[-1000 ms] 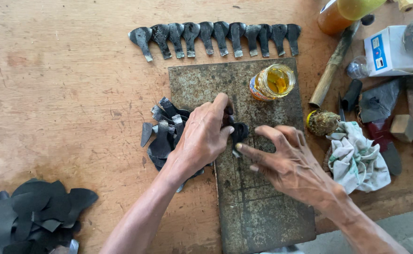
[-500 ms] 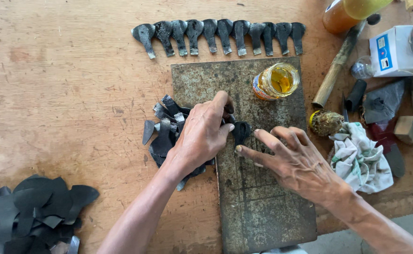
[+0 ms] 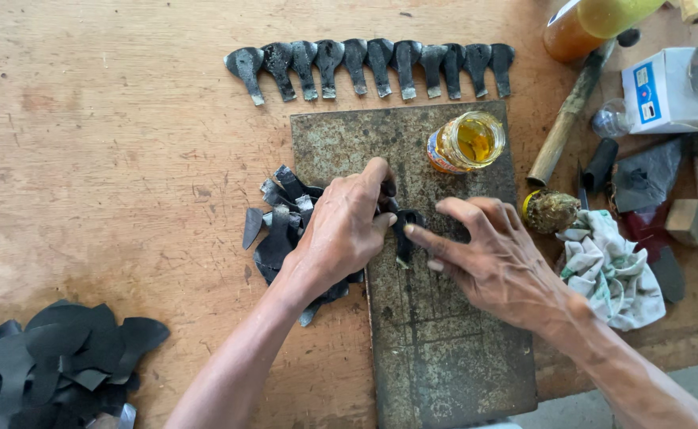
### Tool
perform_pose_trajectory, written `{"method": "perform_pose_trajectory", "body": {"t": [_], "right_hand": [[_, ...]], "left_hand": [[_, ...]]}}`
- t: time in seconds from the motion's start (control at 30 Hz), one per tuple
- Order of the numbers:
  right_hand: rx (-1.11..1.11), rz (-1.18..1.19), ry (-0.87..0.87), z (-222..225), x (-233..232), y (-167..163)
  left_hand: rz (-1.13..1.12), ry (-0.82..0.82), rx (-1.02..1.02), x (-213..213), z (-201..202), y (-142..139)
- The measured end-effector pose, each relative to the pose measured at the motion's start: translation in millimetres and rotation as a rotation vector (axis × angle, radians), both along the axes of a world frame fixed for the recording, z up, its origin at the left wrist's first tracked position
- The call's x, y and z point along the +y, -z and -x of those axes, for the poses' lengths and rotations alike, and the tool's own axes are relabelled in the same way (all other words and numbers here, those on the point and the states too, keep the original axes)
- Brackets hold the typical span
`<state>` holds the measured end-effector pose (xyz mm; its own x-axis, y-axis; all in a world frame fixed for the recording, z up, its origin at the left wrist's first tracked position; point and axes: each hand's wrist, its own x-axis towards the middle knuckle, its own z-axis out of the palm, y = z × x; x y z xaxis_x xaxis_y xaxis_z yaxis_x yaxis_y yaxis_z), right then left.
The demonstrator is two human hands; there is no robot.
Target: The person picks up cut black rubber shoe components from a pile on the workbench, presses and flattens each piece on a worn wooden board, and arranges them in neat rows beside a jar of yellowish liquid. The person repeats this handling one piece at a time throughout the episode.
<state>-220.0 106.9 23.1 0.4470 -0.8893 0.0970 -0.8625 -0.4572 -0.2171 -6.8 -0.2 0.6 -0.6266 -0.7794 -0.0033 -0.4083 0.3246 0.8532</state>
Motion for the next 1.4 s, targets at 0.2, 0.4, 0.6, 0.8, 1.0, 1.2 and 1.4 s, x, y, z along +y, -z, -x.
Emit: {"method": "perform_pose_trajectory", "body": {"t": [0.2,0.4,0.6,0.8,1.0,1.2,1.4], "right_hand": [[-0.035,-0.068,0.022,-1.7,1.5,1.4],[-0.014,-0.057,0.002,-2.4,6.6,4.2],[0.128,-0.015,-0.085,-0.5,14.9,8.8],[0.212,-0.062,-0.145,5.1,21.0,4.0],[0.253,-0.085,-0.187,1.6,21.3,-3.9],[0.247,-0.094,-0.187,1.8,18.1,-4.6],[0.296,-0.079,-0.191,1.7,17.9,-3.0]], "left_hand": [[-0.036,0.003,-0.007,-3.7,0.9,-0.8],[-0.030,-0.017,-0.018,-3.9,0.5,-2.2],[0.003,-0.027,-0.017,-4.4,0.7,-2.7],[-0.032,-0.039,-0.069,-3.5,-0.2,-2.3],[0.015,-0.049,-0.001,-3.0,-0.4,-0.7],[-0.016,-0.036,-0.034,-3.3,-1.6,0.1],[0.023,-0.030,0.041,-3.4,-3.1,0.5]]}}
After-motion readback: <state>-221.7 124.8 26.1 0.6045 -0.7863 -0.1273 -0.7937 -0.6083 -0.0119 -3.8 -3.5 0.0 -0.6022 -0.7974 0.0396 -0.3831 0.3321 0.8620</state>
